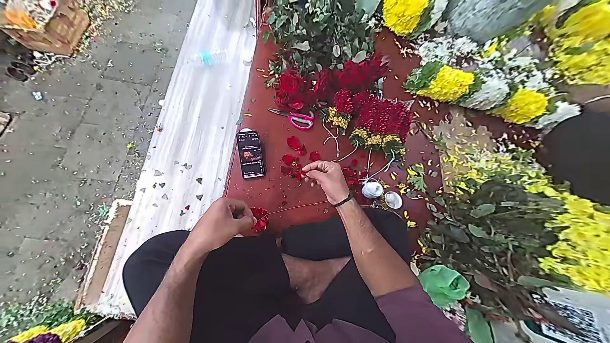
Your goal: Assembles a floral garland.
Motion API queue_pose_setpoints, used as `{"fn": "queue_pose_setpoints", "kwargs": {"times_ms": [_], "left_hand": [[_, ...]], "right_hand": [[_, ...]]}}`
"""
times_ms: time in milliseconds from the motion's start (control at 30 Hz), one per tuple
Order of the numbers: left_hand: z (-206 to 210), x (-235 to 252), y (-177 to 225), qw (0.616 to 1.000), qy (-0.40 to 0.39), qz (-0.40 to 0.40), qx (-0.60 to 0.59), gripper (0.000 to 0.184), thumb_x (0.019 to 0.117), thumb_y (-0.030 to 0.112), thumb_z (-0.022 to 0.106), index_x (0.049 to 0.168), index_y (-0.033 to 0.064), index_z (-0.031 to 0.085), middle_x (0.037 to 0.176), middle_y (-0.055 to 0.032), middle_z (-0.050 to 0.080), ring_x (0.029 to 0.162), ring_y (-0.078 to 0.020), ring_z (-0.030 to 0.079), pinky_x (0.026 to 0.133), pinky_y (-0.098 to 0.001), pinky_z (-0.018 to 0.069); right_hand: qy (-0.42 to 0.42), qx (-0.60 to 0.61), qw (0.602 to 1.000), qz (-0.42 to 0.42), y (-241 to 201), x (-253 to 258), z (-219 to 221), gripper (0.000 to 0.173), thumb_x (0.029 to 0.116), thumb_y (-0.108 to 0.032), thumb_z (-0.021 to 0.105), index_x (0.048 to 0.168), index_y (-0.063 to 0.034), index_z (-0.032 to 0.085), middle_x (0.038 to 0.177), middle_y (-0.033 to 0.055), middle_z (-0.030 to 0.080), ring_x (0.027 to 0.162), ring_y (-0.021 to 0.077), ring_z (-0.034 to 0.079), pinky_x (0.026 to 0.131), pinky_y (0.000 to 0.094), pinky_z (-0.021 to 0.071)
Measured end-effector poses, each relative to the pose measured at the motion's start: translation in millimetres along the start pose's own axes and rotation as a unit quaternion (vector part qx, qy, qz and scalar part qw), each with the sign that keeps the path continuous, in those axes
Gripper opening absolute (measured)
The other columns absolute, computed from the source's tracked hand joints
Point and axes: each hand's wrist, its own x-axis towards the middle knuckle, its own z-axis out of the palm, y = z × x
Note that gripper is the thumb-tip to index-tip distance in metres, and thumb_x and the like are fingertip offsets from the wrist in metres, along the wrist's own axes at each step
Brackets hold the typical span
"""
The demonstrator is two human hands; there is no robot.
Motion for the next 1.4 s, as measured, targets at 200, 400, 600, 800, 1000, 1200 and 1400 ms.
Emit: {"fn": "queue_pose_setpoints", "kwargs": {"times_ms": [200, 400, 600, 800, 1000, 1200, 1400], "left_hand": [[1, 0, 2, 1.000, 0.006, -0.008, 0.003, 0.012, 0.0878, 0.025, 0.075, 0.083, 0.0145, 0.075, 0.069, 0.0037, 0.067, 0.062, -0.0080, 0.061, 0.060, -0.0333, 0.0523], [3, 1, 1, 1.000, 0.008, -0.014, 0.017, 0.014, 0.0872, 0.027, 0.075, 0.080, 0.0155, 0.074, 0.066, 0.0041, 0.065, 0.059, -0.0082, 0.059, 0.058, -0.0339, 0.0507], [11, 2, 4, 0.999, 0.018, -0.038, 0.022, 0.016, 0.0871, 0.028, 0.078, 0.077, 0.0153, 0.075, 0.065, 0.0019, 0.067, 0.058, -0.0107, 0.063, 0.058, -0.0376, 0.0547], [16, 4, 5, 0.999, 0.003, -0.035, -0.002, 0.019, 0.0953, 0.024, 0.071, 0.081, 0.0117, 0.077, 0.068, 0.0004, 0.070, 0.058, -0.0100, 0.064, 0.058, -0.0334, 0.0551], [20, 5, 6, 0.998, -0.030, -0.036, -0.046, 0.013, 0.0956, 0.019, 0.070, 0.094, 0.0088, 0.079, 0.075, -0.0017, 0.074, 0.064, -0.0110, 0.069, 0.065, -0.0325, 0.0604], [24, 6, 5, 0.998, -0.029, -0.038, -0.036, 0.010, 0.0904, 0.020, 0.076, 0.089, 0.0103, 0.079, 0.072, -0.0016, 0.072, 0.063, -0.0109, 0.067, 0.064, -0.0329, 0.0591], [21, 8, 9, 0.998, -0.002, -0.052, -0.031, 0.017, 0.0858, 0.017, 0.077, 0.074, 0.0076, 0.070, 0.065, -0.0027, 0.065, 0.061, -0.0135, 0.063, 0.063, -0.0384, 0.0545]], "right_hand": [[-0.052, -0.036, 0.995, -0.077, -14, -32, 13, 0.028, 0.0867, 0.003, 0.070, 0.113, -0.0065, 0.074, 0.102, 0.0097, 0.074, 0.075, 0.0197, 0.069, 0.066, 0.0359, 0.0603], [-0.018, -0.061, 0.992, -0.108, -19, -48, 28, 0.009, 0.0924, -0.011, 0.074, 0.101, -0.0088, 0.077, 0.092, 0.0051, 0.074, 0.067, 0.0177, 0.067, 0.060, 0.0341, 0.0593], [-0.041, 0.074, 0.994, -0.069, -29, -77, 52, 0.034, 0.0849, -0.001, 0.077, 0.117, -0.0050, 0.066, 0.094, 0.0139, 0.073, 0.075, 0.0244, 0.070, 0.065, 0.0386, 0.0614], [-0.118, 0.110, 0.987, 0.020, -36, -102, 88, 0.046, 0.0801, 0.002, 0.082, 0.119, 0.0005, 0.057, 0.085, 0.0186, 0.075, 0.070, 0.0284, 0.073, 0.063, 0.0384, 0.0625], [-0.099, 0.048, 0.993, 0.033, -27, -98, 94, 0.051, 0.0772, -0.001, 0.086, 0.118, -0.0028, 0.056, 0.080, 0.0138, 0.074, 0.061, 0.0253, 0.071, 0.055, 0.0361, 0.0618], [-0.116, -0.078, 0.990, -0.003, -21, -88, 87, 0.073, 0.0698, -0.022, 0.095, 0.130, -0.0110, 0.056, 0.066, 0.0009, 0.062, 0.055, 0.0150, 0.058, 0.054, 0.0329, 0.0528], [-0.245, -0.115, 0.962, -0.027, -27, -73, 60, 0.123, 0.0603, -0.034, 0.096, 0.161, -0.0269, 0.027, 0.133, -0.0022, 0.062, 0.120, 0.0154, 0.061, 0.094, 0.0411, 0.0571]]}}
